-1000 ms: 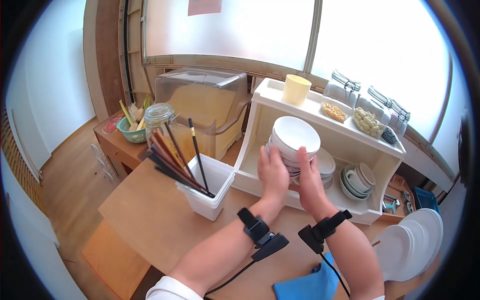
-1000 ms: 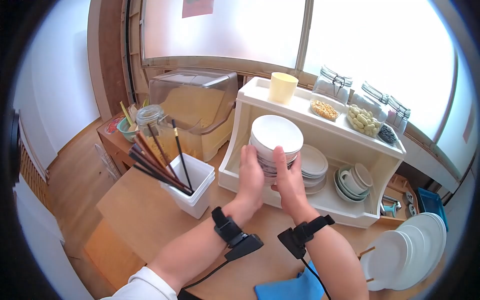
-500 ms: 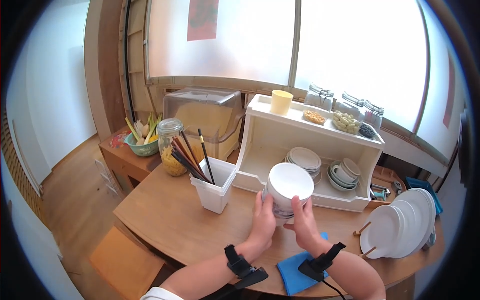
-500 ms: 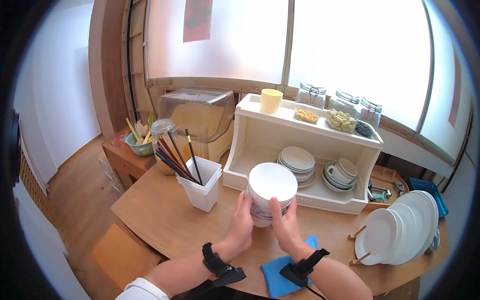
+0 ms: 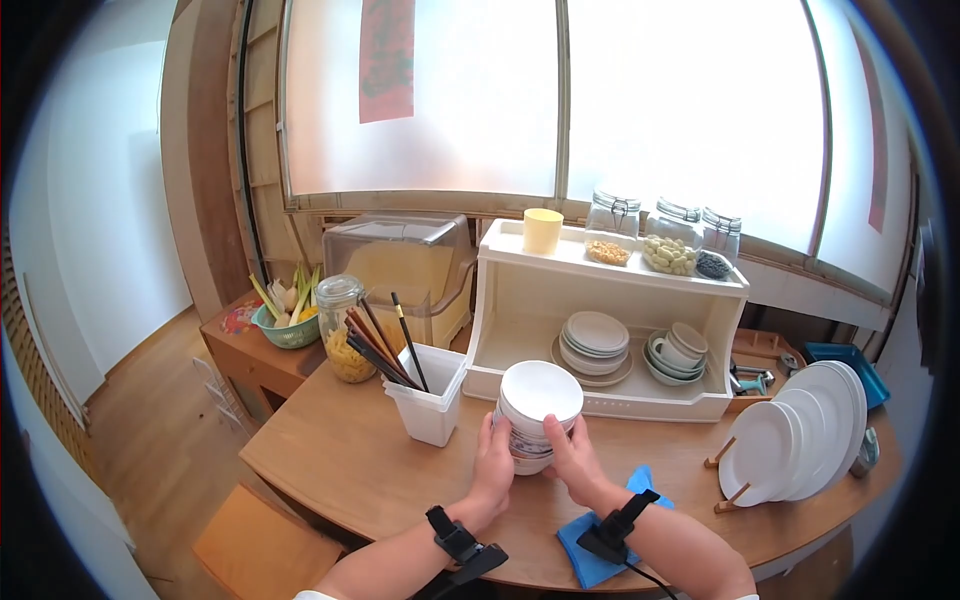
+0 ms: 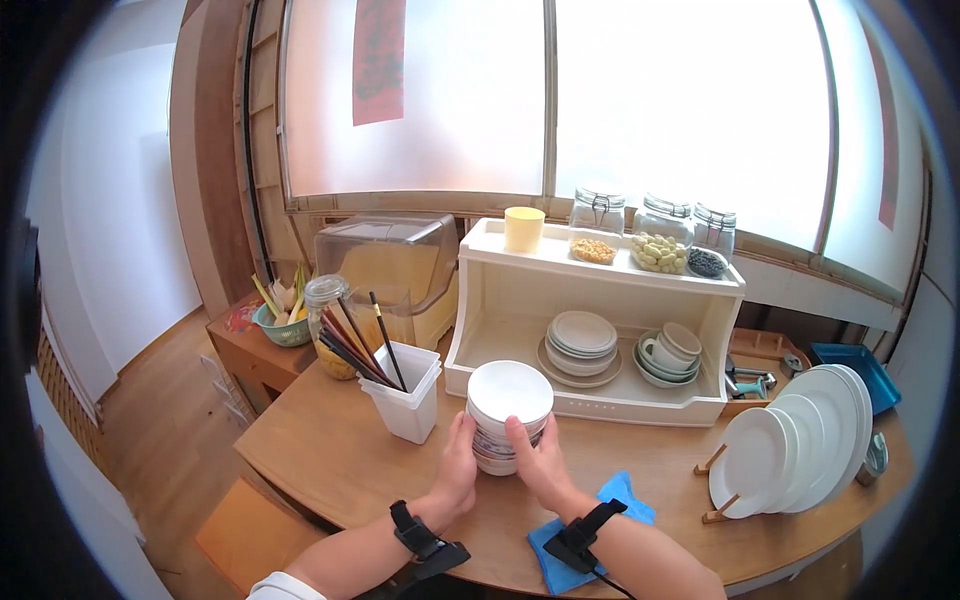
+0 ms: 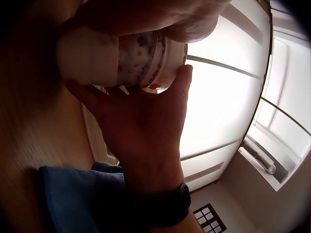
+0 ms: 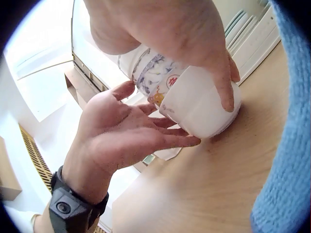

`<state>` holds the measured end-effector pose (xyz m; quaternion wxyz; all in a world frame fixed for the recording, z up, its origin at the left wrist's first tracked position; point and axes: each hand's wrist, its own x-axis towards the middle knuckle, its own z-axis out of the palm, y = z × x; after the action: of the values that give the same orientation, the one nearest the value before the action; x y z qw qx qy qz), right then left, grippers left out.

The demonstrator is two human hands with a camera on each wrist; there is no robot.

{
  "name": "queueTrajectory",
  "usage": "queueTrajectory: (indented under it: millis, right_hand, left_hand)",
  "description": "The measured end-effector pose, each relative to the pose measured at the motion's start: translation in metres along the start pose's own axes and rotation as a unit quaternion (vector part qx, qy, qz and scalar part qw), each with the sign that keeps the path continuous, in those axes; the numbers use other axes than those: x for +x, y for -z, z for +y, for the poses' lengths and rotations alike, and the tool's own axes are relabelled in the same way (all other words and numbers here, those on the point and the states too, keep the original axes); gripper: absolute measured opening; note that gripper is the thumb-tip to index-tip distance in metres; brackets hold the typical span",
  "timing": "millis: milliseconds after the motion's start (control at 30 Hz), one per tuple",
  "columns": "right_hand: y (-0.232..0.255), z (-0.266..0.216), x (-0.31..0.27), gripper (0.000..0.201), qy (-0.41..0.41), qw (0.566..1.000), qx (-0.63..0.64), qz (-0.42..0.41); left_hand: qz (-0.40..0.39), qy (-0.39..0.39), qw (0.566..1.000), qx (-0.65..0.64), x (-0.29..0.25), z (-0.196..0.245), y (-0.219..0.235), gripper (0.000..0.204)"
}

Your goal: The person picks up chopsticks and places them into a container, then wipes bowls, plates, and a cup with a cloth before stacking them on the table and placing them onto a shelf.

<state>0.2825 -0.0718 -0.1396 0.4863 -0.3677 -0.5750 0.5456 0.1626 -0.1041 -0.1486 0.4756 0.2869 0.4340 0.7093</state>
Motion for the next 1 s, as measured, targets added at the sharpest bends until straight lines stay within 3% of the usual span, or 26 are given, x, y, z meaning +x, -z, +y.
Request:
queueTrajectory:
  millis: [100, 167, 233, 300, 367, 433, 467, 500, 533, 567, 633, 667, 733, 767, 833, 867, 933, 967, 1000]
  right_hand:
    - [0.005, -0.006, 0.005, 0.083, -0.029, 0.999, -0.001, -0.021]
    - [0.011, -0.012, 0.008, 0.081, -0.073, 0.992, -0.092, -0.045]
    - [0.012, -0.025, 0.006, 0.081, -0.090, 0.989, -0.100, -0.062]
    - [0.013, -0.038, 0.001, 0.082, -0.107, 0.985, -0.110, -0.078]
    - [0.017, -0.047, -0.004, 0.081, -0.150, 0.978, -0.122, -0.077]
    - [0.033, -0.029, -0.007, 0.082, -0.117, 0.981, -0.133, -0.077]
    - [0.046, -0.014, -0.014, 0.083, 0.007, 0.963, -0.264, -0.062]
    - [0.046, -0.016, -0.018, 0.084, 0.132, 0.912, -0.385, -0.045]
    - [0.052, -0.025, -0.034, 0.083, 0.231, 0.882, -0.409, -0.047]
    - [0.056, -0.038, -0.049, 0.083, 0.234, 0.881, -0.409, -0.051]
    - [0.067, -0.058, -0.077, 0.080, 0.327, 0.763, -0.545, -0.123]
    - [0.067, -0.071, -0.094, 0.080, 0.326, 0.763, -0.543, -0.126]
    - [0.066, -0.093, -0.121, 0.050, 0.404, 0.711, -0.564, -0.115]
    - [0.070, -0.090, -0.129, 0.050, 0.401, 0.712, -0.564, -0.116]
    - [0.083, -0.073, -0.150, 0.055, 0.280, 0.716, -0.632, -0.092]
    - [0.088, -0.062, -0.155, 0.055, 0.272, 0.720, -0.632, -0.091]
    - [0.090, -0.040, -0.160, 0.054, 0.147, 0.765, -0.626, -0.034]
    - [0.091, -0.035, -0.162, 0.054, 0.135, 0.770, -0.623, -0.024]
    - [0.092, -0.031, -0.163, 0.064, 0.134, 0.736, -0.661, -0.055]
  left_hand:
    - [-0.033, 0.017, 0.999, 0.031, 0.008, 0.006, 0.012, 0.057]
    - [-0.030, 0.009, 0.998, 0.045, 0.015, 0.012, 0.018, 0.056]
    - [-0.028, 0.000, 0.998, 0.061, 0.021, 0.022, 0.018, 0.056]
    - [-0.052, -0.064, 0.994, 0.076, 0.027, 0.037, 0.009, 0.059]
    - [-0.051, -0.066, 0.989, 0.121, 0.042, 0.047, -0.001, 0.059]
    - [-0.052, -0.066, 0.983, 0.165, 0.052, 0.059, -0.009, 0.060]
    - [-0.086, -0.036, 0.976, 0.199, 0.054, 0.067, -0.012, 0.059]
    - [-0.120, -0.008, 0.965, 0.232, 0.056, 0.071, -0.013, 0.059]
    - [-0.116, -0.011, 0.966, 0.230, 0.060, 0.071, -0.012, 0.059]
    - [-0.135, -0.015, 0.956, 0.260, 0.067, 0.070, -0.009, 0.057]
    - [-0.151, -0.019, 0.945, 0.291, 0.072, 0.071, -0.006, 0.056]
    - [-0.147, -0.010, 0.941, 0.306, 0.074, 0.072, -0.006, 0.054]
    - [-0.142, 0.001, 0.936, 0.322, 0.078, 0.070, -0.004, 0.052]
    - [-0.149, -0.005, 0.929, 0.337, 0.083, 0.064, 0.000, 0.050]
    - [-0.162, -0.005, 0.921, 0.356, 0.089, 0.057, 0.004, 0.048]
    - [-0.163, -0.014, 0.922, 0.351, 0.091, 0.056, 0.005, 0.046]
    - [-0.162, -0.036, 0.935, 0.314, 0.086, 0.055, 0.001, 0.047]
    - [-0.175, -0.029, 0.931, 0.319, 0.082, 0.058, -0.004, 0.047]
    - [-0.161, -0.041, 0.931, 0.325, 0.078, 0.063, -0.008, 0.048]
